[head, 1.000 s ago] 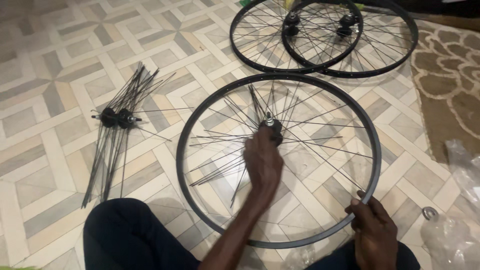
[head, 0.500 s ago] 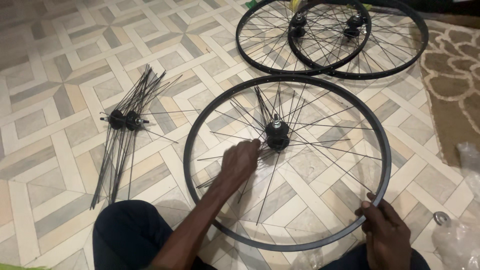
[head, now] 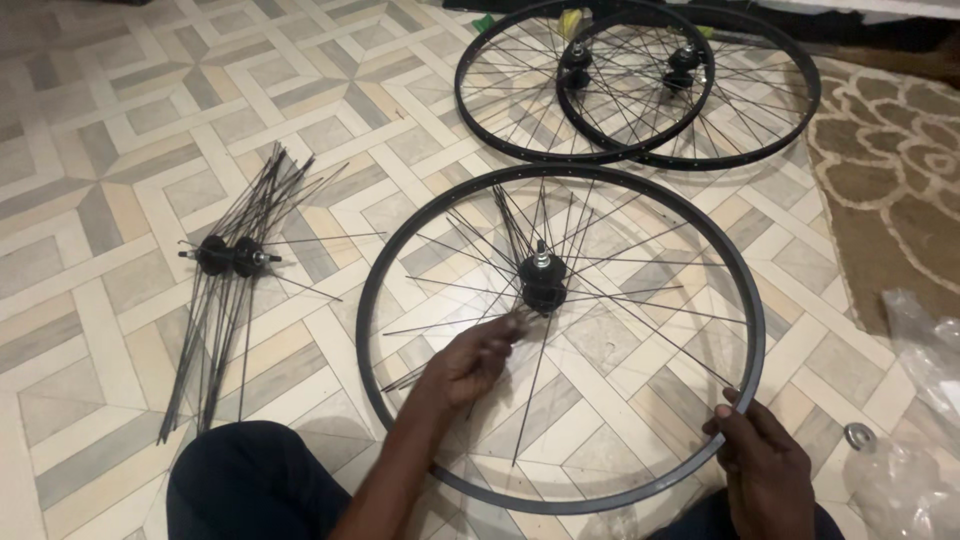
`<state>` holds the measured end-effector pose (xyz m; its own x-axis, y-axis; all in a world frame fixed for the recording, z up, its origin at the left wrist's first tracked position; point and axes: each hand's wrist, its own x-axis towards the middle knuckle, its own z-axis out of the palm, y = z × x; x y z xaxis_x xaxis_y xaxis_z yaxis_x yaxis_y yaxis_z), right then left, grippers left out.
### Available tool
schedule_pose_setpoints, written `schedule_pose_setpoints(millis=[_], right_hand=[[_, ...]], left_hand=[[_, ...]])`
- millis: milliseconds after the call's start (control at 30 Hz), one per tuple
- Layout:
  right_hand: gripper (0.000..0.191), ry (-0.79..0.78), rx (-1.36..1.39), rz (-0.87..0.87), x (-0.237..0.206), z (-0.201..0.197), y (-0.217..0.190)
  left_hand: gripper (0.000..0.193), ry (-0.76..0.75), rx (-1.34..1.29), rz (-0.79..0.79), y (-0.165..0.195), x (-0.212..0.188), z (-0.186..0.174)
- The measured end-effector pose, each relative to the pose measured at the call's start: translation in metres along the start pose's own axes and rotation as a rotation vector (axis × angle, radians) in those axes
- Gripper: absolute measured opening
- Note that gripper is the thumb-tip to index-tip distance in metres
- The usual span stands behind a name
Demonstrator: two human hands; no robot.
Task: The person inserts bicycle spokes into the hub and threads them through the rim, then secures each spoke with a nipple. The person works methodically around the wheel, adding spokes one by one.
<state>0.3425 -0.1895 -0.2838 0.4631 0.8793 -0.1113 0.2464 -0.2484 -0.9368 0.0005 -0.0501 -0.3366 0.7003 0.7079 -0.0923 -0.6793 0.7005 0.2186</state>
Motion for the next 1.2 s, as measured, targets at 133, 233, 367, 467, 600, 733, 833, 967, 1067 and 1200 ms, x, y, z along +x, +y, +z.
schedule_pose_setpoints(millis=[133, 233, 367, 467, 600, 733, 833, 967, 1067, 1200], right_hand=[[0.04, 0.067, 0.334, 0.211, -0.003, 0.008, -0.012], [0.044, -0.023, -0.246, -0.371, -0.017, 0.004, -0.023], [0.043, 0.086, 0.246, 0.17, -0.021, 0.011, -0.038], [0.043, 0.057, 0.34, 0.151, -0.023, 0.012, -0.046], [0.042, 0.065, 0.314, 0.179, -0.024, 0.011, -0.046], [0.035, 0.08, 0.774, 0.229, -0.017, 0.002, -0.04], [0.035, 0.158, 0.894, 0.316, -0.024, -0.011, -0.04], [0.037, 0.208, 0.665, 0.337, -0.04, -0.018, -0.045], [0.036, 0.257, 0.535, 0.335, -0.048, -0.018, -0.048], [0.033, 0.203, 0.451, 0.249, -0.049, -0.013, -0.044]], left_hand=[[0.043, 0.136, 0.156, 0.077, -0.049, -0.018, 0.027], [0.061, 0.311, 0.541, 0.029, -0.094, -0.017, 0.047], [0.061, 0.421, 1.375, 0.181, -0.135, 0.009, 0.07], [0.053, 0.288, 1.124, 0.003, -0.145, 0.018, 0.084], [0.042, 0.06, 0.716, -0.191, -0.144, 0.017, 0.103], [0.033, 0.215, 0.615, -0.094, -0.149, 0.025, 0.118], [0.03, 0.307, 0.572, 0.012, -0.157, 0.037, 0.123], [0.029, 0.322, 0.514, 0.057, -0.168, 0.049, 0.124], [0.029, 0.297, 0.456, 0.062, -0.169, 0.056, 0.12], [0.03, 0.288, 0.446, 0.069, -0.168, 0.059, 0.116]])
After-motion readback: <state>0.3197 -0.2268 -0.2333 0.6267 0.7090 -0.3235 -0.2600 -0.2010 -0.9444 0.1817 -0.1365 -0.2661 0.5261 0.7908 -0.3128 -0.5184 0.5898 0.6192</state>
